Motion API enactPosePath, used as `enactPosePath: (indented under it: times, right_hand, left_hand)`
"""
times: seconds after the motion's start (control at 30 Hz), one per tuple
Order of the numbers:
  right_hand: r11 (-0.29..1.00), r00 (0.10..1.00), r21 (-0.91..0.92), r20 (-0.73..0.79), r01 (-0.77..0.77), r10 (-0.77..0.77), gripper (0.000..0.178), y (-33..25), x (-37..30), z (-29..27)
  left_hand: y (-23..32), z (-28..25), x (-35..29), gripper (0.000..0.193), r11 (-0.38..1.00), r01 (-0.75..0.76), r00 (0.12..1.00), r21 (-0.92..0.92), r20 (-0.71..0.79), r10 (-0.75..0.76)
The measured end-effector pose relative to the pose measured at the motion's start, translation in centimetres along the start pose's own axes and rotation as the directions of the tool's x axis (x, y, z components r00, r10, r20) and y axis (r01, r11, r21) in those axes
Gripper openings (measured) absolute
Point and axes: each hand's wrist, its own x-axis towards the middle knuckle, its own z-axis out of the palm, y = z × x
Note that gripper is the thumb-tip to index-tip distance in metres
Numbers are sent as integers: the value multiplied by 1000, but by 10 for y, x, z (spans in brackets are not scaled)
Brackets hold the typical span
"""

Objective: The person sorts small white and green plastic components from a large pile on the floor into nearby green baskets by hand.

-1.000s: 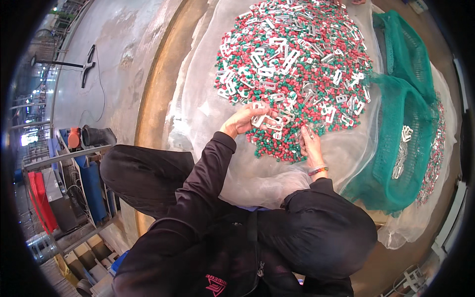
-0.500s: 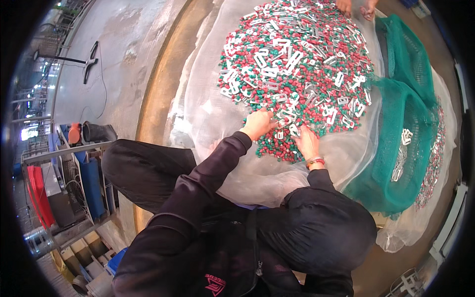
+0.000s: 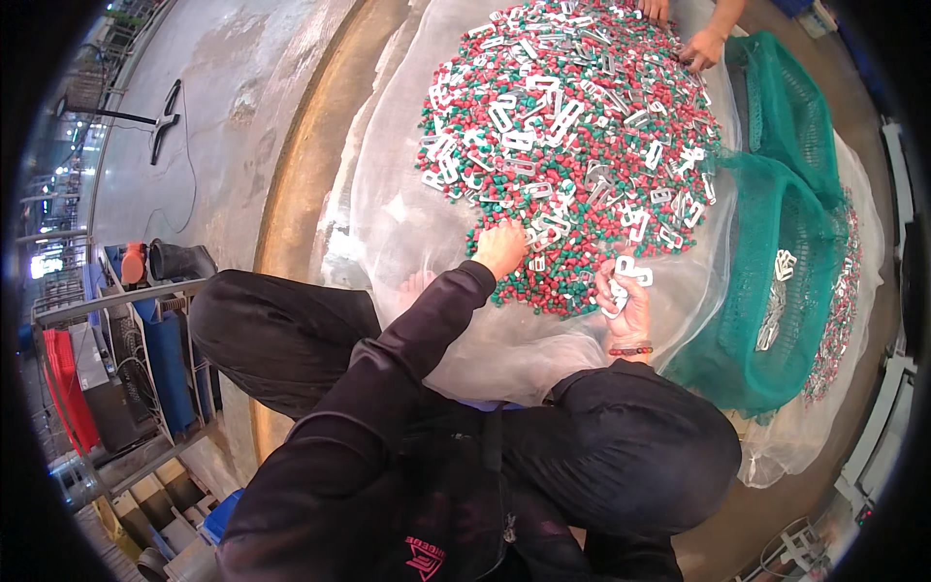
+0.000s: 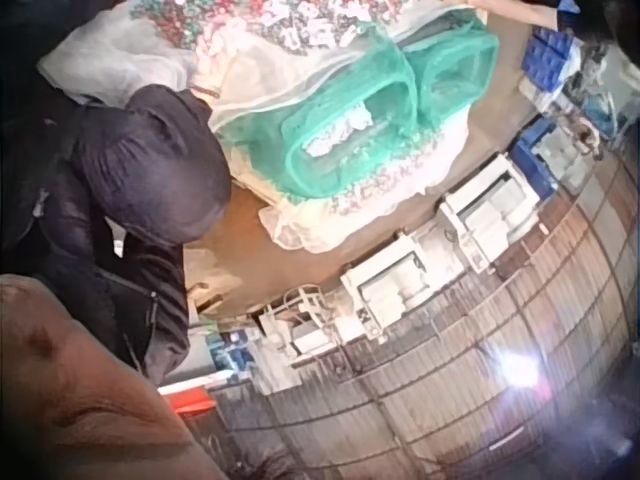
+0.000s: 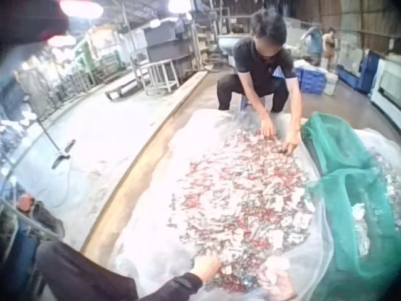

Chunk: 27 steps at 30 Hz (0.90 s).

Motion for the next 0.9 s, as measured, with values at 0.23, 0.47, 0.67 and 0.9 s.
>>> enactPosePath:
  times: [0.23, 0.47, 0.67, 0.9]
  right_hand:
    - [977, 979, 81, -40, -197, 200, 14, 10, 13, -4]
    - [952, 951, -134, -183, -275, 249, 18, 29, 16, 3]
    - [902, 914, -416, -400, -116, -68, 17, 30, 27, -19]
    - [893, 743, -448, -611, -41, -272, 13, 12, 12, -32]
  left_hand:
    - [-16, -66, 17, 40, 851, 19, 982, -524, 172, 84]
    - [5, -83, 2, 16, 511, 290, 811, -809, 491, 318]
    - [28, -44, 17, 24, 849, -113, 993, -516, -26, 116]
    - [72, -7, 23, 28, 951, -298, 952, -88, 43, 302]
